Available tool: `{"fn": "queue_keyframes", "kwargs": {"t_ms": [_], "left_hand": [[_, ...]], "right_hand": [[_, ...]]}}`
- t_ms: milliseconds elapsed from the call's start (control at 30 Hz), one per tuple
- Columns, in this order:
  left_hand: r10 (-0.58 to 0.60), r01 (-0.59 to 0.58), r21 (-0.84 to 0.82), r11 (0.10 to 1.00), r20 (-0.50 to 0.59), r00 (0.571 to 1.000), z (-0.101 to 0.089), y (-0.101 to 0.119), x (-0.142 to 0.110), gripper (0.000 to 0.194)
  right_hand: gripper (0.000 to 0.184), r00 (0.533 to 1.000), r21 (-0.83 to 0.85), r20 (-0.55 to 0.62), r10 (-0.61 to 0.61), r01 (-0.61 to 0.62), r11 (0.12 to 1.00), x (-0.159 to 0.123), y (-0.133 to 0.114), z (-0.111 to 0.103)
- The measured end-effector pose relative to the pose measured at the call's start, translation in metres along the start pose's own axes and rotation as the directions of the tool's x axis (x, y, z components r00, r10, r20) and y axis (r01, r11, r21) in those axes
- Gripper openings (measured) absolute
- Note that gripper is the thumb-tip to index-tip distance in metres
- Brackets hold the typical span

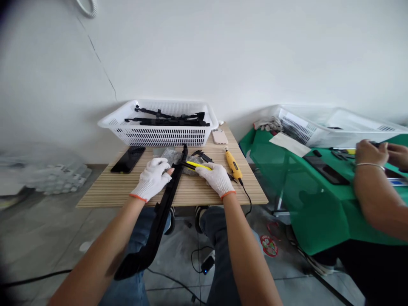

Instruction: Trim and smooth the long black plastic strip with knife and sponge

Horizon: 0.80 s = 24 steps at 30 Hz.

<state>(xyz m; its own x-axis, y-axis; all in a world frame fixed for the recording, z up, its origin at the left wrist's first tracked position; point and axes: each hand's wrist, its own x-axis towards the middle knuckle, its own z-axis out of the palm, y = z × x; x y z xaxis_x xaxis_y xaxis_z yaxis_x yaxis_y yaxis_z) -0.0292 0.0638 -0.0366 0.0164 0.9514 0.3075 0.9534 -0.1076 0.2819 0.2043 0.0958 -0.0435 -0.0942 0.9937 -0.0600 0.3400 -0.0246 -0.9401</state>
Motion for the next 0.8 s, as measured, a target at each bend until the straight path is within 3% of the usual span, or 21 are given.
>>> {"fn": "queue_keyframes", "kwargs": {"t_ms": [100, 200, 300, 333, 400, 433, 500, 567, 667, 800], "left_hand": [[-0.007, 0.008, -0.037, 0.999, 0.039, 0.999, 0.000, 0.001, -0.001, 0.018], [-0.008, 0.009, -0.014, 1.000, 0.057, 0.998, -0.008, 0.002, 0.001, 0.018], [-0.073, 0.082, 0.106, 0.991, -0.085, 0.994, -0.026, -0.015, 0.004, 0.017], [-0.129, 0.153, 0.139, 0.978, -0.165, 0.978, -0.033, -0.025, 0.005, 0.020], [-0.307, 0.361, 0.131, 0.923, -0.315, 0.898, -0.045, -0.050, 0.005, 0.035], [-0.388, 0.444, 0.120, 0.888, -0.321, 0.864, -0.048, -0.063, 0.005, 0.044], [-0.508, 0.548, 0.127, 0.827, -0.248, 0.825, -0.050, -0.084, 0.005, 0.060], [-0.501, 0.517, 0.203, 0.832, -0.129, 0.856, -0.045, -0.096, 0.008, 0.068], [-0.450, 0.428, 0.327, 0.843, -0.008, 0.893, -0.038, -0.097, 0.021, 0.071], [-0.567, 0.509, 0.433, 0.744, 0.007, 0.823, -0.039, -0.089, 0.051, 0.077]], "right_hand": [[0.043, 0.996, -0.031, -0.083, -0.024, 0.021, 0.999, -0.001, 0.000, 0.000], [0.044, 0.996, -0.069, -0.079, -0.029, 0.024, 0.997, -0.002, 0.001, 0.002], [0.047, 0.997, -0.098, -0.080, -0.023, 0.015, 0.995, -0.002, 0.002, 0.003], [0.047, 0.996, -0.107, -0.083, -0.023, 0.014, 0.994, -0.002, 0.002, 0.003], [0.046, 0.996, -0.128, -0.080, -0.027, 0.017, 0.992, -0.001, 0.003, 0.003], [0.047, 0.997, -0.137, -0.077, -0.027, 0.017, 0.990, -0.001, 0.003, 0.003], [0.047, 0.998, -0.139, -0.066, -0.023, 0.013, 0.990, 0.000, 0.004, 0.002], [0.048, 0.998, -0.140, -0.057, -0.023, 0.015, 0.990, 0.000, 0.003, 0.002], [0.048, 0.997, -0.135, -0.079, -0.016, 0.006, 0.991, -0.001, 0.000, 0.003], [0.048, 0.994, -0.075, -0.113, -0.007, -0.002, 0.997, -0.001, -0.003, 0.005]]}}
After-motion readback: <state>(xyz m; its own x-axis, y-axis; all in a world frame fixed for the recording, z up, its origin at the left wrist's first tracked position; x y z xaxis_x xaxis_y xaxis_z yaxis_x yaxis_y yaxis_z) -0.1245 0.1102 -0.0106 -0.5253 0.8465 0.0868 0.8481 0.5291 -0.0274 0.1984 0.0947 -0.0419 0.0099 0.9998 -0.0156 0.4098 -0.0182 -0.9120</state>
